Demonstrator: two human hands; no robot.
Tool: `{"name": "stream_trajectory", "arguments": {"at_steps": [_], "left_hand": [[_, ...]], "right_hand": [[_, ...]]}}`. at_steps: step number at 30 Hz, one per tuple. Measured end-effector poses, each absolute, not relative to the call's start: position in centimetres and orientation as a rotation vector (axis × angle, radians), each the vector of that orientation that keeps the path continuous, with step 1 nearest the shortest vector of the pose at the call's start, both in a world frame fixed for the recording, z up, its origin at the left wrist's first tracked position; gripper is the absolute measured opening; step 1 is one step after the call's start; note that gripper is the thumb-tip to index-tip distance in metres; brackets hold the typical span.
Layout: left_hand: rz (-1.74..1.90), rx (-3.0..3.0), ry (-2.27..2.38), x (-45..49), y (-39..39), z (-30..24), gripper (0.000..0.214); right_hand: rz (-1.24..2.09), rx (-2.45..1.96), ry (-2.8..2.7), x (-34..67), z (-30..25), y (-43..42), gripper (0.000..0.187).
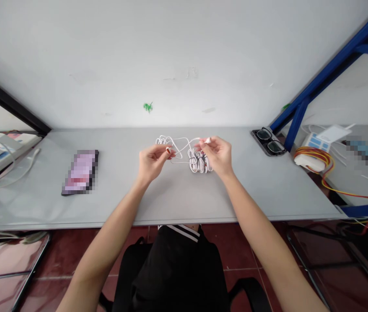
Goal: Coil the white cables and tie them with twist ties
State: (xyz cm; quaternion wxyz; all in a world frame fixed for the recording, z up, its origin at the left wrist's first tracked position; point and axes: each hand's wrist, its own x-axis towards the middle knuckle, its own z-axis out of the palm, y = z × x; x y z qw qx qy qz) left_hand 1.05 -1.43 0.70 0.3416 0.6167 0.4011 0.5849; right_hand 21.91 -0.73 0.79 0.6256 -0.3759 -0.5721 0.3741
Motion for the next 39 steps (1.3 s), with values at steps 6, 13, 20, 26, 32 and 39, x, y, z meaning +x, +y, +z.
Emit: {"name": "stream_trajectory", "arguments": {"at_steps": [6, 13, 20, 26, 32, 39], "left_hand": [[1.629, 1.385, 0.898, -0.8, -0.7, 2.0, 0.035], [1.857, 1.316, 1.018, -3.7, 0.2, 2.8, 0.04], [1.765, 1.345, 0.969, -5.3, 0.7, 2.6, 0.049], [1.593, 1.343, 1.011, -4.3, 0.7, 2.4, 0.048], [1.535, 1.298, 1.12, -3.9, 0.1, 3.0, 0.041], [1.411, 1.585, 1.442, -3.8, 0.1, 2.5, 0.034]], "right_hand": [[1.001, -0.768, -1.227, 24.1, 1.8, -0.4, 0.046], [0.792, -0.853, -1.196, 25.8, 2.1, -0.3, 0.039], [0.752, -0.864, -1.237, 26.9, 2.0, 0.6, 0.043], [0.966, -0.926, -1.223, 25.8, 1.3, 1.0, 0.044], [1.235, -1.09, -1.315, 25.1, 0.8, 0.5, 0.038], [1.101, -1.061, -1.346, 24.3, 0.6, 0.4, 0.046]]}}
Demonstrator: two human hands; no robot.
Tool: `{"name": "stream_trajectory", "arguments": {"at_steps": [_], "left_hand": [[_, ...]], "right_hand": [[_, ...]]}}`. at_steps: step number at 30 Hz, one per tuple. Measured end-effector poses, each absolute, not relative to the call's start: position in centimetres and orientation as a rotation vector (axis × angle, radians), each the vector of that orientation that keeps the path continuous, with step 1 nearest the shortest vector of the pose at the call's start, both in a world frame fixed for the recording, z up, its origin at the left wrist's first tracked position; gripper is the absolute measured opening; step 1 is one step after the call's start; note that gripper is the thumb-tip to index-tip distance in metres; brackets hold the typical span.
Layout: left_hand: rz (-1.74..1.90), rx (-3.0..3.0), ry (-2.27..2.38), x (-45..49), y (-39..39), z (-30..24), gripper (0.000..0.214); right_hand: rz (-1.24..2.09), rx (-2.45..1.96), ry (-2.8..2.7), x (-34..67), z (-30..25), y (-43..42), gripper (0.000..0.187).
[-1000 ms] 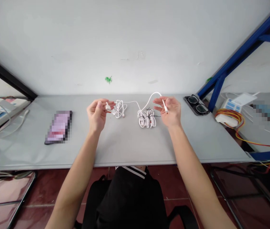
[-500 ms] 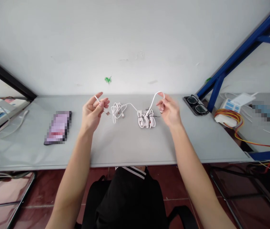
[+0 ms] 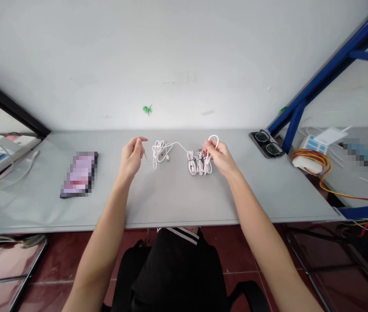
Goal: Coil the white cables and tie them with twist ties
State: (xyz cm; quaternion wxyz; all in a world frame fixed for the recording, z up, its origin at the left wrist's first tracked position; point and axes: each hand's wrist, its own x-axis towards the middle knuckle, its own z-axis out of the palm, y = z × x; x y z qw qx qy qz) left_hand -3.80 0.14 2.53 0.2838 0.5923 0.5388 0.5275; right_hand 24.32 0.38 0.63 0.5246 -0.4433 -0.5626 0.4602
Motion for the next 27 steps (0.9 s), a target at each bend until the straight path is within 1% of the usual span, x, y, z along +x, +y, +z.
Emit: {"name": "stream_trajectory", "arguments": {"at_steps": [2, 4, 8, 12, 13, 16, 18, 20, 24, 25, 27], "left_hand": [[1.338, 1.718, 1.534, -3.7, 0.2, 2.2, 0.038], [1.187, 1.822, 1.644, -3.5, 0.2, 2.0, 0.041], [0.883, 1.945, 1.881, -2.3, -0.4, 2.0, 0.038], [0.627, 2.07, 1.925, -1.1, -0.6, 1.6, 0.052], [0.567, 2.095, 1.927, -0.9, -0.5, 1.3, 0.05], [0.476, 2.105, 1.945, -0.5, 0.0, 0.4, 0.035], [0.488, 2.116, 1.904, -0.4, 0.3, -0.1, 0.025], [0.598, 2.094, 1.855, -0.5, 0.5, -0.3, 0.023], [0.999, 1.969, 1.788, -0.6, 0.6, 0.0, 0.024], [1.086, 1.944, 1.764, -0.7, 0.5, 0.2, 0.024], [1.207, 1.904, 1.699, -0.6, 0.4, 0.5, 0.023]], "right_hand": [[1.125, -1.01, -1.311, 24.1, 0.7, 0.4, 0.047], [1.194, -0.956, -1.276, 24.0, 0.8, 0.3, 0.047], [1.328, -0.841, -1.178, 23.9, 1.5, -0.1, 0.05], [1.297, -0.723, -1.167, 23.9, 2.2, -0.6, 0.061], [1.281, -0.702, -1.174, 23.9, 2.2, -0.7, 0.063], [1.238, -0.672, -1.194, 23.8, 2.2, -0.8, 0.066], [1.177, -0.696, -1.205, 23.7, 2.0, -0.8, 0.064], [1.038, -0.776, -1.235, 23.8, 1.8, -0.7, 0.056], [0.618, -1.135, -1.446, 23.9, 1.5, -0.4, 0.019], [0.511, -1.249, -1.519, 23.9, 1.4, -0.4, 0.018], [0.312, -1.468, -1.646, 23.7, 1.2, -0.2, 0.03]]}}
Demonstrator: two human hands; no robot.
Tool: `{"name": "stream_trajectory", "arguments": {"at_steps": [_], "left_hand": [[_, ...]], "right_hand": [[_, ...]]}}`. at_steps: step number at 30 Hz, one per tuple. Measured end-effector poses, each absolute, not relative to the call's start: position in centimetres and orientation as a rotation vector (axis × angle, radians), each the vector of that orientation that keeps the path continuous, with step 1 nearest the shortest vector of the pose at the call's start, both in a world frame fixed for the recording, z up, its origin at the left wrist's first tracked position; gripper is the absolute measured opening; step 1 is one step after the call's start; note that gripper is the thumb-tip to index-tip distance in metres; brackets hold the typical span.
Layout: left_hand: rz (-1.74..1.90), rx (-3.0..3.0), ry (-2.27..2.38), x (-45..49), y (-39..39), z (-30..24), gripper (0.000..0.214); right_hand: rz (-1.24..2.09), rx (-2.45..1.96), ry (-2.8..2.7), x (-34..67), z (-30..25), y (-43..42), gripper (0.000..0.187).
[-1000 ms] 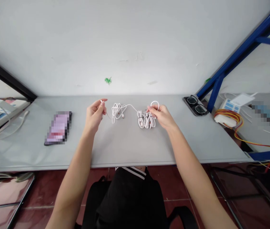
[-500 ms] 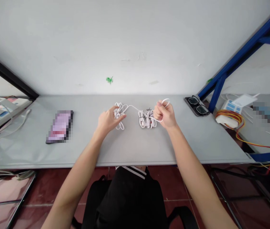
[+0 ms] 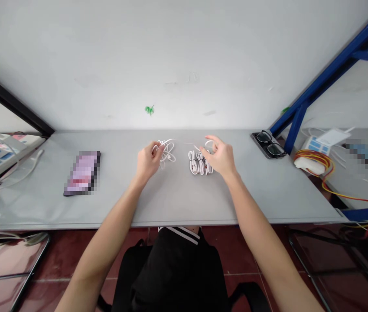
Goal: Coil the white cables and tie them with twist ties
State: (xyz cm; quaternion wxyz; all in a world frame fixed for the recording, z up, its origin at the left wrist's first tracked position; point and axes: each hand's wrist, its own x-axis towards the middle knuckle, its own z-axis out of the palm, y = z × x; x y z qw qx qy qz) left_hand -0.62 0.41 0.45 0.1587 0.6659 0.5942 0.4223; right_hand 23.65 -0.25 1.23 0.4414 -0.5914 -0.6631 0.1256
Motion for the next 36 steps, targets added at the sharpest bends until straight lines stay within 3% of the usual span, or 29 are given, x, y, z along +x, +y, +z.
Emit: {"name": "stream_trajectory", "arguments": {"at_steps": [4, 10, 18, 25, 32, 36], "left_hand": [[1.293, 1.848, 1.603, -0.4, 0.1, 0.9, 0.023], [1.379, 1.776, 1.59, -0.4, -0.2, 1.2, 0.025], [1.058, 1.939, 1.598, 0.0, -0.4, 1.0, 0.026], [0.889, 2.174, 1.572, 0.5, -0.5, 0.5, 0.029], [0.798, 2.138, 1.445, 0.7, -0.7, 0.7, 0.027], [0.947, 1.863, 1.333, 0.1, -0.6, 1.0, 0.04]], "right_hand": [[0.112, -1.72, -1.846, 22.9, 1.1, -0.2, 0.035], [0.234, -1.634, -2.009, 22.9, 1.0, -0.2, 0.024], [1.179, -1.078, -1.327, 23.3, 0.2, 0.8, 0.039], [1.507, -0.729, -1.034, 22.1, 1.3, 0.1, 0.045], [1.521, -0.725, -0.913, 20.1, 0.8, 0.1, 0.05], [1.428, -0.76, -0.811, 20.7, 1.3, 0.3, 0.045]]}}
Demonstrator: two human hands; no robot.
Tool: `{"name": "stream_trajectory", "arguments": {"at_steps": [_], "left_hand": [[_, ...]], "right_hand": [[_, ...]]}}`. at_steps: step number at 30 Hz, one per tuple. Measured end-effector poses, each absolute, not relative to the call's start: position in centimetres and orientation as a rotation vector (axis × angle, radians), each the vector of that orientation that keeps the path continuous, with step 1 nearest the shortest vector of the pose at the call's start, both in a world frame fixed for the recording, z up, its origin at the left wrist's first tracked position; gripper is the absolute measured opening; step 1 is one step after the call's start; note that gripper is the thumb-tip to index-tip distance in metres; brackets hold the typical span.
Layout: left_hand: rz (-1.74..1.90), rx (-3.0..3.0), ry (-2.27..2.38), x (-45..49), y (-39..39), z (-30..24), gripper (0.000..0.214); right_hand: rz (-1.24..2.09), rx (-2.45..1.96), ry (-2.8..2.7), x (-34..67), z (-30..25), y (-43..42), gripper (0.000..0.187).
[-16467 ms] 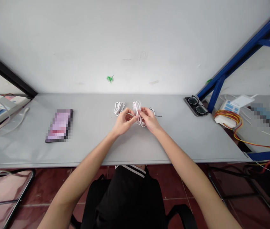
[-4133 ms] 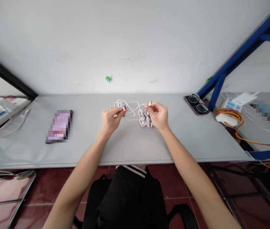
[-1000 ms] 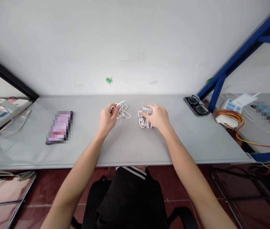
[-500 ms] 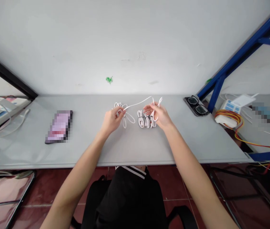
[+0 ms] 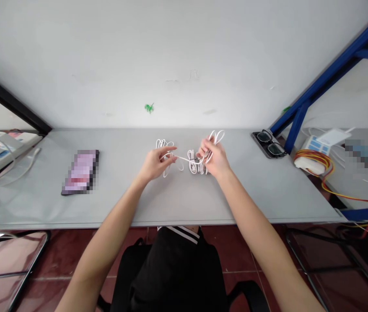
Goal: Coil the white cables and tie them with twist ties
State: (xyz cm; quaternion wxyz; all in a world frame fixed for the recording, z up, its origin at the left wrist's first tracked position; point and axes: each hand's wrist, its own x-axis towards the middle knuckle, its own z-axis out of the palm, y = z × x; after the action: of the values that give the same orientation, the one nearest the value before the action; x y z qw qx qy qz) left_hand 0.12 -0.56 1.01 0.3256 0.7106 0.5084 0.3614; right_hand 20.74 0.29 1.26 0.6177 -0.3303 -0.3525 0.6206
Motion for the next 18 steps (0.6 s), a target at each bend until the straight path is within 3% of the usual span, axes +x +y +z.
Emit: {"name": "stream_trajectory", "arguments": {"at_steps": [3, 10, 16, 18], "left_hand": [[1.105, 1.667, 1.256, 0.0, -0.6, 1.3, 0.04], [1.353, 1.422, 1.25, 0.4, -0.5, 1.6, 0.034], [1.487, 1.278, 1.343, 0.0, 0.1, 1.1, 0.031], [1.542, 1.225, 1.346, -0.3, 0.3, 1.1, 0.031]], "right_hand": [[1.295, -0.885, -0.881, 21.4, 1.5, 0.2, 0.041], [0.954, -0.989, -1.154, 21.5, 1.1, -0.6, 0.054], [0.767, -1.013, -1.21, 22.0, 1.1, -0.2, 0.031], [0.727, -1.043, -1.324, 22.3, 1.4, -0.2, 0.033]]}}
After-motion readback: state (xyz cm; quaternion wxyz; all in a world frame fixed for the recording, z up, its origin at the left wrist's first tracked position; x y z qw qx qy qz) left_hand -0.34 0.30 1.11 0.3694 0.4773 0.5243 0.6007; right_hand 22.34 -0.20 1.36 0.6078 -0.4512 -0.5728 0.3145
